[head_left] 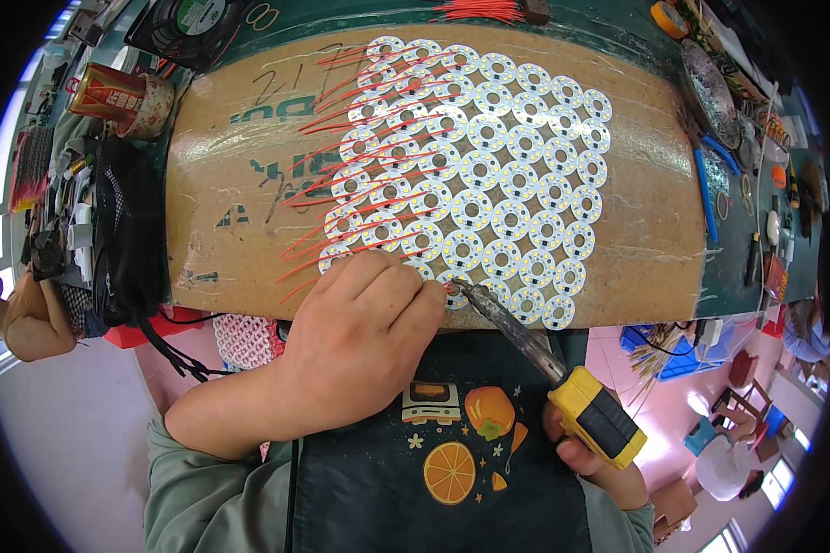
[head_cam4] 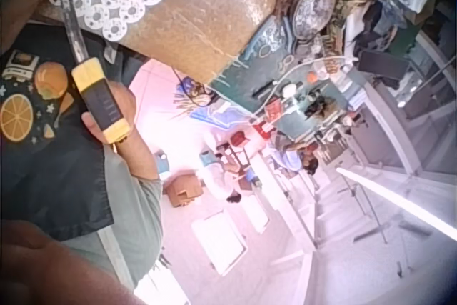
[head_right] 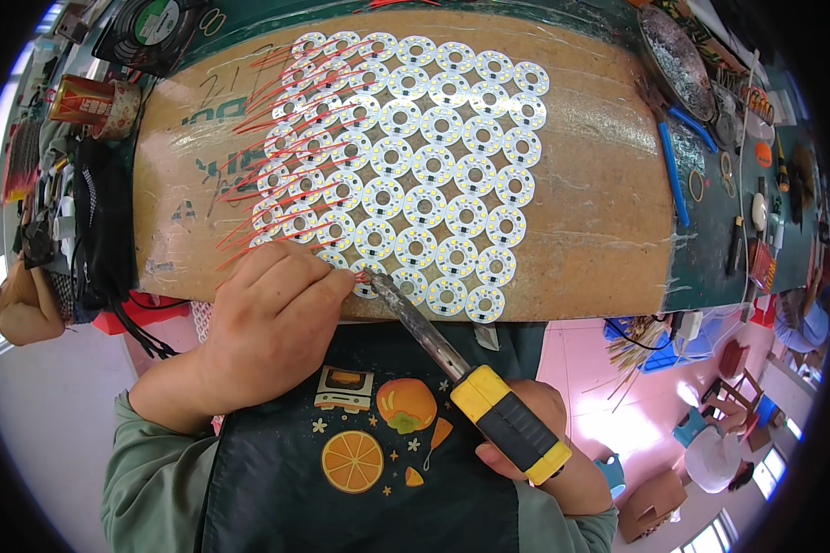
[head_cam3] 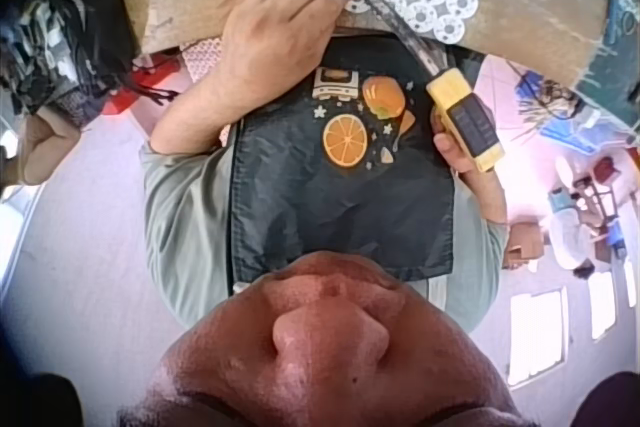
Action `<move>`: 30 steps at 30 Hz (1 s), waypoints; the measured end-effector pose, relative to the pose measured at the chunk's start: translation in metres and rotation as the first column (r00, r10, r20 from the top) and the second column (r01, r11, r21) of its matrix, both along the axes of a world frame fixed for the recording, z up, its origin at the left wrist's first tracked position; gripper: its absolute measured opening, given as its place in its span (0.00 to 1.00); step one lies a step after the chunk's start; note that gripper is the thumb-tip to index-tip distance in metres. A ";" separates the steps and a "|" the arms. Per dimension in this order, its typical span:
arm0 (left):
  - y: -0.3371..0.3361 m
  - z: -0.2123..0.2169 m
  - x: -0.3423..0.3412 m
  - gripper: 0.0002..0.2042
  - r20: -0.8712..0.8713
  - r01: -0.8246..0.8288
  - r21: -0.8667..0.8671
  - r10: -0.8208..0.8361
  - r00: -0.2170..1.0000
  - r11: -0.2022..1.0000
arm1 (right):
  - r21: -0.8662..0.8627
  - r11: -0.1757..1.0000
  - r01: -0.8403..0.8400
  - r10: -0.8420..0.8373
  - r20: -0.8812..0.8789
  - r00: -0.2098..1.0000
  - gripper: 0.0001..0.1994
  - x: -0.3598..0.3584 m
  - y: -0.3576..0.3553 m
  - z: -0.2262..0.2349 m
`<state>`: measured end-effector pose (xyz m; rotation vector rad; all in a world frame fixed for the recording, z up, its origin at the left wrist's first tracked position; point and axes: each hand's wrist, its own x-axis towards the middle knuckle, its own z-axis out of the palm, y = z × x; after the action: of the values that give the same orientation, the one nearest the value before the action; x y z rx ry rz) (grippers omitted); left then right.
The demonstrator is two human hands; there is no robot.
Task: The person solders red wires onto circular LED circuit boards using a soldering gun.
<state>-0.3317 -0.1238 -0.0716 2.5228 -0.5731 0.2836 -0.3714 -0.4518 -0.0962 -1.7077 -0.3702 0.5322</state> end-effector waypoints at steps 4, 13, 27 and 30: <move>0.000 0.001 0.000 0.17 -0.010 0.000 0.003 0.000 1.000 1.000 | -0.012 0.998 -0.054 0.052 -0.102 0.993 0.19 0.002 -0.008 0.002; -0.001 0.000 0.001 0.17 0.064 -0.026 -0.010 0.027 0.998 1.000 | -0.055 0.996 -0.076 0.067 -0.152 0.986 0.20 -0.002 -0.015 0.005; -0.004 -0.005 -0.004 0.16 0.043 0.029 -0.037 -0.027 0.999 0.999 | -0.045 0.997 -0.065 0.058 -0.142 0.988 0.24 -0.002 -0.014 0.005; -0.005 -0.003 -0.004 0.16 0.027 0.030 -0.037 -0.029 0.999 0.999 | -0.011 0.998 -0.068 0.065 -0.148 0.987 0.25 -0.002 -0.015 0.003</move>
<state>-0.3362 -0.1283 -0.0744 2.4756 -0.6096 0.3139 -0.3735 -0.4663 -0.0931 -1.6646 -0.3180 0.7079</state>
